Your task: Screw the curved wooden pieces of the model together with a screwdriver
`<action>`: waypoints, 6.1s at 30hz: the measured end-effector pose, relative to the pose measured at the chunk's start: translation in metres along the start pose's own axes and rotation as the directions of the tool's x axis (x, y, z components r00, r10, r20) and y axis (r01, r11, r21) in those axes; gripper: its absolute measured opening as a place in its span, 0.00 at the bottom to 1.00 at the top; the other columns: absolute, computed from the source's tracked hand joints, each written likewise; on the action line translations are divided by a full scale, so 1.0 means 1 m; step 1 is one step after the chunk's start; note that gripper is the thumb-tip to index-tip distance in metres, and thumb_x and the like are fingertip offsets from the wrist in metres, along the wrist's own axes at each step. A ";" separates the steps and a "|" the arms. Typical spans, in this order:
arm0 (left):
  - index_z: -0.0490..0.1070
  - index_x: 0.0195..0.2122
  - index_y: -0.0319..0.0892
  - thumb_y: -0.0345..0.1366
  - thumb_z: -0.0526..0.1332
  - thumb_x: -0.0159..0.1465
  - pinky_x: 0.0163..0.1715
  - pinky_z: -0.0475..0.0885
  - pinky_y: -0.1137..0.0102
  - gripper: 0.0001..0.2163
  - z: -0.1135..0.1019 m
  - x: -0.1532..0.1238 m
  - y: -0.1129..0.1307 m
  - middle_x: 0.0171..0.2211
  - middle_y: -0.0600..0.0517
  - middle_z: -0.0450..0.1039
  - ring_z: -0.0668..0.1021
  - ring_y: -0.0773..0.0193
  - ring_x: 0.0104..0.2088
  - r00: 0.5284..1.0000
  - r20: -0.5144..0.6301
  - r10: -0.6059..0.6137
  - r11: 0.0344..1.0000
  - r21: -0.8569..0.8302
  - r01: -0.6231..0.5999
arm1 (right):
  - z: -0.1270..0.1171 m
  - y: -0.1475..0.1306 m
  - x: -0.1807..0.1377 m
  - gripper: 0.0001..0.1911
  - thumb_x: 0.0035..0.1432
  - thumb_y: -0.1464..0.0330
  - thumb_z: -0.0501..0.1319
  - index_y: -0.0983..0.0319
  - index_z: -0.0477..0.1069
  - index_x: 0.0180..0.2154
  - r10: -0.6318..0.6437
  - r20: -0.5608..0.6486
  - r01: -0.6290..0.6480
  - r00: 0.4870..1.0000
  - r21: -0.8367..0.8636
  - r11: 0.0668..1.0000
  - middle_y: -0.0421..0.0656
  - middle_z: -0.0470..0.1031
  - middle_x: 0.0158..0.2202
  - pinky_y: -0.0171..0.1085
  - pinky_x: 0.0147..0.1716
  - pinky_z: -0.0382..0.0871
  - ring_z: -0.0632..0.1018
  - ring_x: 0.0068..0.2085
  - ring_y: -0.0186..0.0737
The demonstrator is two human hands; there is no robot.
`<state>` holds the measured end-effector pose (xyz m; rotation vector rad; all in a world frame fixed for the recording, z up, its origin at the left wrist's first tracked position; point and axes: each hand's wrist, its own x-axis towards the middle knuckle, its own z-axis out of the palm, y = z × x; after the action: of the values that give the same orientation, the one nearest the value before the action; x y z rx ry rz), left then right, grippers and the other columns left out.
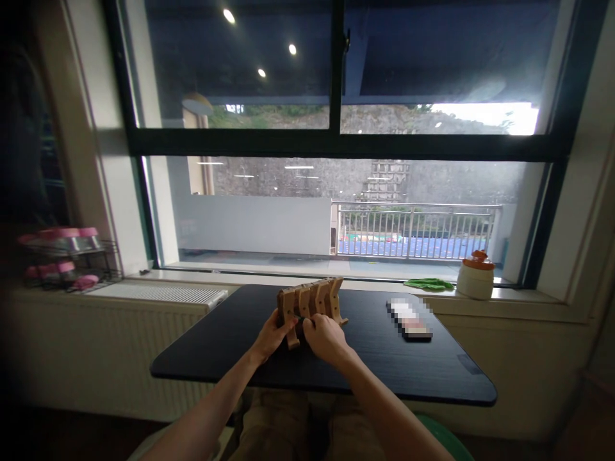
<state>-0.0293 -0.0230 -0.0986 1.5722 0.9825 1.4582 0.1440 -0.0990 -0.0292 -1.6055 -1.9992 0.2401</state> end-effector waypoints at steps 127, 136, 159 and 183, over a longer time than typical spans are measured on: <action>0.64 0.43 0.41 0.38 0.64 0.49 0.36 0.71 0.67 0.20 0.003 -0.005 0.002 0.36 0.51 0.72 0.75 0.62 0.35 0.998 0.014 0.064 0.997 -0.039 -0.063 | 0.005 -0.016 -0.020 0.10 0.61 0.64 0.49 0.59 0.61 0.43 -0.148 -0.165 0.097 0.975 -0.283 0.954 0.43 0.73 0.34 0.34 0.30 0.60 0.75 0.37 0.40; 0.65 0.43 0.41 0.37 0.63 0.49 0.37 0.70 0.68 0.20 0.001 -0.005 0.004 0.35 0.52 0.72 0.74 0.63 0.35 0.997 -0.018 0.076 0.997 0.035 -0.075 | 0.008 -0.027 -0.022 0.07 0.61 0.74 0.47 0.62 0.62 0.36 -0.316 -0.087 0.209 0.945 -0.584 0.784 0.46 0.69 0.34 0.33 0.30 0.64 0.74 0.35 0.38; 0.66 0.42 0.41 0.40 0.64 0.48 0.38 0.70 0.66 0.20 0.003 -0.007 0.005 0.36 0.51 0.72 0.75 0.62 0.36 0.998 0.013 0.055 0.998 -0.037 -0.054 | -0.005 -0.017 -0.019 0.12 0.59 0.63 0.50 0.61 0.61 0.42 -0.146 -0.155 0.098 0.977 -0.282 0.954 0.43 0.74 0.34 0.34 0.30 0.57 0.74 0.35 0.39; 0.66 0.43 0.41 0.39 0.64 0.48 0.38 0.70 0.67 0.20 0.002 -0.005 0.003 0.35 0.51 0.72 0.74 0.61 0.36 0.996 -0.015 0.084 0.996 0.013 -0.084 | 0.001 -0.016 -0.013 0.17 0.64 0.61 0.43 0.61 0.65 0.33 -0.096 -0.207 0.015 0.974 -0.361 0.932 0.45 0.74 0.32 0.35 0.31 0.61 0.76 0.34 0.39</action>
<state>-0.0272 -0.0292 -0.0981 1.6306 0.9461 1.5264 0.1317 -0.1150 -0.0261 -1.6996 -1.9886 -0.3340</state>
